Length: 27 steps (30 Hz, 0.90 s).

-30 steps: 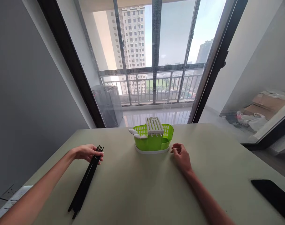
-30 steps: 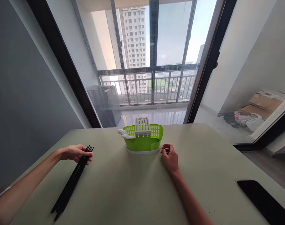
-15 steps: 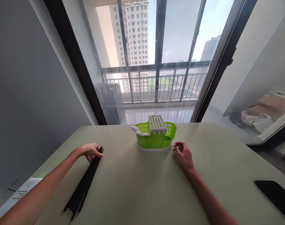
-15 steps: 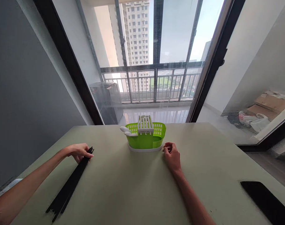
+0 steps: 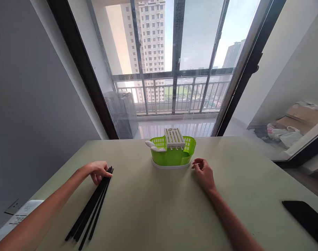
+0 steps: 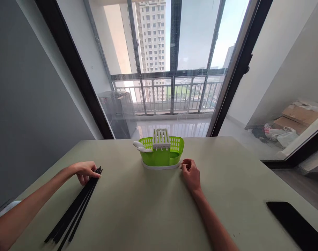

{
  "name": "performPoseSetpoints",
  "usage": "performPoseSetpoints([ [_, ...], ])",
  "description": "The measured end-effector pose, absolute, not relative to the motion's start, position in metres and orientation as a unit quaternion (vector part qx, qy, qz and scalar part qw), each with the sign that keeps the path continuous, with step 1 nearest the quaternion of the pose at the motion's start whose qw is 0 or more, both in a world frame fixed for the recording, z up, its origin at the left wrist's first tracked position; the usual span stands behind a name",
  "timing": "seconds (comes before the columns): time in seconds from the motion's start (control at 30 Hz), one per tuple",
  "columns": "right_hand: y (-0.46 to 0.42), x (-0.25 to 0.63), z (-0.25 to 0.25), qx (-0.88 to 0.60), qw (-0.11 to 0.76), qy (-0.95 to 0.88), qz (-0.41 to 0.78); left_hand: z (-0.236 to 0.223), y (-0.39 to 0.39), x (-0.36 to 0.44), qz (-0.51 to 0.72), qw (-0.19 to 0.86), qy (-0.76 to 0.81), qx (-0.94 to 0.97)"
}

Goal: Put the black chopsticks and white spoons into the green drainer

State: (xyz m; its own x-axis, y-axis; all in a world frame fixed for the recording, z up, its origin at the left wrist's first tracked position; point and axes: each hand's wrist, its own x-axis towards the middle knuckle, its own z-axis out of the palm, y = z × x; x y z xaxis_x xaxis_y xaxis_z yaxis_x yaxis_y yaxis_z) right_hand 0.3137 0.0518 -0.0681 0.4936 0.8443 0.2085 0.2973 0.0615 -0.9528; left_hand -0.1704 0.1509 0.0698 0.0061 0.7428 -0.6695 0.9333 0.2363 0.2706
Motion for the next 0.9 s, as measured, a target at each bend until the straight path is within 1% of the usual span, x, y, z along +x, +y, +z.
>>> performPoseSetpoints([
  [0.1,0.051,0.313,-0.067,-0.644,0.578,-0.444,0.235,0.073,0.149,-0.165,-0.143,0.351,0.694,0.612],
  [0.2,0.052,0.313,-0.066,-0.646,0.576,-0.442,0.234,0.079,0.146,-0.158,-0.146,0.309,0.7,0.627],
  [0.33,0.052,0.312,-0.066,-0.647,0.574,-0.442,0.236,0.091,0.145,-0.138,-0.115,0.192,0.72,0.656],
  [0.47,0.051,0.312,-0.066,-0.645,0.575,-0.444,0.238,0.106,0.146,-0.095,-0.033,0.074,0.708,0.701],
  [0.53,0.051,0.312,-0.066,-0.643,0.577,-0.444,0.236,0.114,0.143,-0.066,0.026,0.055,0.662,0.747],
  [0.63,0.051,0.312,-0.066,-0.643,0.579,-0.442,0.234,0.125,0.134,-0.02,0.206,0.049,0.468,0.858],
  [0.7,0.052,0.312,-0.065,-0.644,0.579,-0.442,0.233,0.129,0.128,0.007,0.257,0.029,0.377,0.889],
  [0.77,0.052,0.311,-0.065,-0.643,0.58,-0.442,0.233,0.131,0.125,0.028,0.25,0.008,0.331,0.91],
  [0.9,0.053,0.309,-0.064,-0.641,0.582,-0.443,0.233,0.128,0.129,0.05,0.161,-0.017,0.319,0.934],
])
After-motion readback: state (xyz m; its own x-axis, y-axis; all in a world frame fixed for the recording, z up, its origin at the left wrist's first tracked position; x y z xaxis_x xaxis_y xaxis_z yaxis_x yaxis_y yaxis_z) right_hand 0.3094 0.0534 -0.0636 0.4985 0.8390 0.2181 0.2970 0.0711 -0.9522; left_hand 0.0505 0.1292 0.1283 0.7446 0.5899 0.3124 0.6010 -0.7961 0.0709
